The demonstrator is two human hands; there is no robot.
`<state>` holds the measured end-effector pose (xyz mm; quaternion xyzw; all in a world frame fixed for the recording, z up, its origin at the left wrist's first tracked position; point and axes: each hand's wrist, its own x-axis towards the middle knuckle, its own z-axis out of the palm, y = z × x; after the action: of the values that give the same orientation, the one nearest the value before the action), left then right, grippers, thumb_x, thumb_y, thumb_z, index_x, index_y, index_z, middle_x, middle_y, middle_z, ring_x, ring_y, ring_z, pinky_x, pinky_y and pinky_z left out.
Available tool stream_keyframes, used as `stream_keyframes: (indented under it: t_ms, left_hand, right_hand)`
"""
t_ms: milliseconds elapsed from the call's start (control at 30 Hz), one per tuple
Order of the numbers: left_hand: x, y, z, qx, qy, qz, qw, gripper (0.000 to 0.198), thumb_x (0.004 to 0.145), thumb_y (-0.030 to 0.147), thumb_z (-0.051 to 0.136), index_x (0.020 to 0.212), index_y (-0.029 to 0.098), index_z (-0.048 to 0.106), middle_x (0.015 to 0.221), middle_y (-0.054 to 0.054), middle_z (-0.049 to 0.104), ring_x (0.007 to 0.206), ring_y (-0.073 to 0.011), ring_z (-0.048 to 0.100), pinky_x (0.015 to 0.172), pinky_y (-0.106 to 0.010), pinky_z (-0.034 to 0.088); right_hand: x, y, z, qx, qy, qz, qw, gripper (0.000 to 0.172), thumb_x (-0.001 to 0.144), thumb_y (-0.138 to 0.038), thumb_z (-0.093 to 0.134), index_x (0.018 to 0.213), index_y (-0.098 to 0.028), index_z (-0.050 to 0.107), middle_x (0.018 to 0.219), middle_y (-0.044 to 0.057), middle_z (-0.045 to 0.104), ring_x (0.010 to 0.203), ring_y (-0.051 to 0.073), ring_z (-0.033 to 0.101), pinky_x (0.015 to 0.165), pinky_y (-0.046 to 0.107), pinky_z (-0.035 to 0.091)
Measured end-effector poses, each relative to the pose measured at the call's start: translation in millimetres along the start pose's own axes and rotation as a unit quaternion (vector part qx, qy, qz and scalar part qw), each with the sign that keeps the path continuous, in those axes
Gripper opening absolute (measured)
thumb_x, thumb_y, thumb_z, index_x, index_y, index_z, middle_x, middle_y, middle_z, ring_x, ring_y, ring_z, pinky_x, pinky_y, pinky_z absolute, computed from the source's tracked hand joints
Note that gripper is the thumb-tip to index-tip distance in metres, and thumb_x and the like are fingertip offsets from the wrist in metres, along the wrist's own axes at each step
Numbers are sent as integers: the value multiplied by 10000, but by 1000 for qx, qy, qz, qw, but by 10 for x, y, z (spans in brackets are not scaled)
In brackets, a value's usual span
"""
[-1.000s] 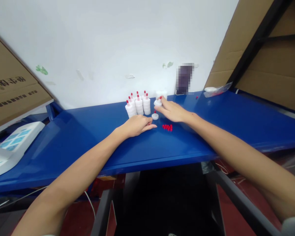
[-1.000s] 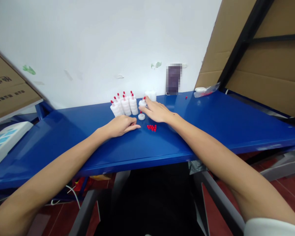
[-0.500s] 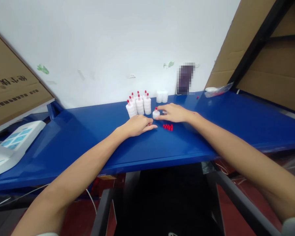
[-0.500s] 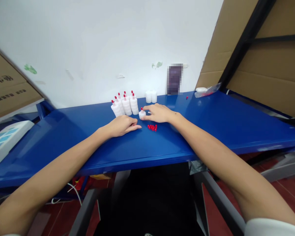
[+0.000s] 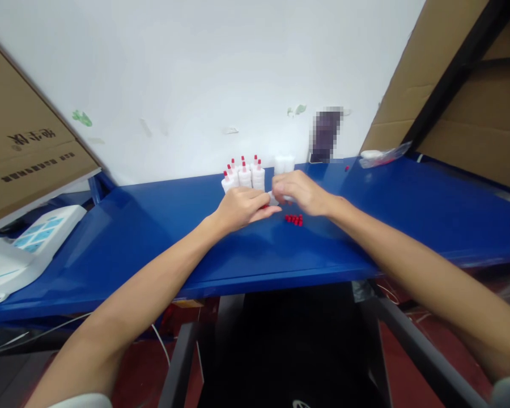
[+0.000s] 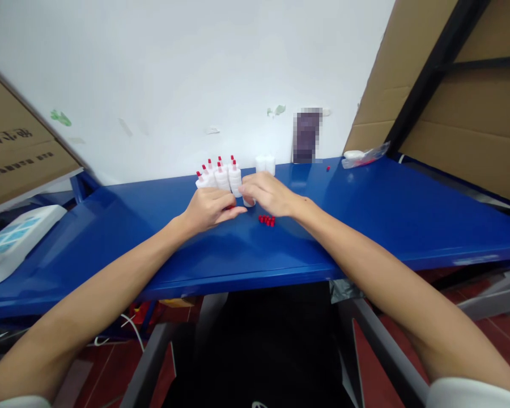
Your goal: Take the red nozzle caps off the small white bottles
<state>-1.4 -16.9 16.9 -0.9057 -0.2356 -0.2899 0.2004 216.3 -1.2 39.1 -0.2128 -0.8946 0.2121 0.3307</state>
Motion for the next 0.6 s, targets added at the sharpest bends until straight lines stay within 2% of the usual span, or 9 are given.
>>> stream_keyframes:
  t_ms: [200,367,467,600]
  left_hand:
    - [-16,-24,-12,35,30,20,999,570,1078,524,266,731,198,580,574,-25,558,534,-141,527,535,-305,352]
    - [-22,-34,-16,46,43,33,997,536,1080,502,285,748,198,578,588,-20,562,536,-136,520,548,-306,359]
    - [-13,-20,-25,51,47,42,997,506,1081,466,320,723,197,554,606,-18,573,542,-128,520,547,-300,350]
    - [-8,-14,-16,64,87,75,991,456,1080,405,369,723,192,556,608,-15,572,548,-128,518,539,-295,344]
  right_hand:
    - [9,-45,204,-49,-84,-34,995,499,997,-477,352,599,-206,484,550,-11,499,543,128,423,610,311,296]
    - [-5,-48,214,-56,-72,-24,996,385,976,-481,406,823,-189,605,660,-5,566,612,148,464,634,307,290]
    - [-5,-53,215,-37,-60,-1,997,329,974,-484,415,897,-198,557,691,-9,558,635,154,462,633,307,287]
    - [-1,-70,223,-35,-59,6,998,249,949,-459,449,962,-212,474,712,-22,525,639,156,437,636,316,286]
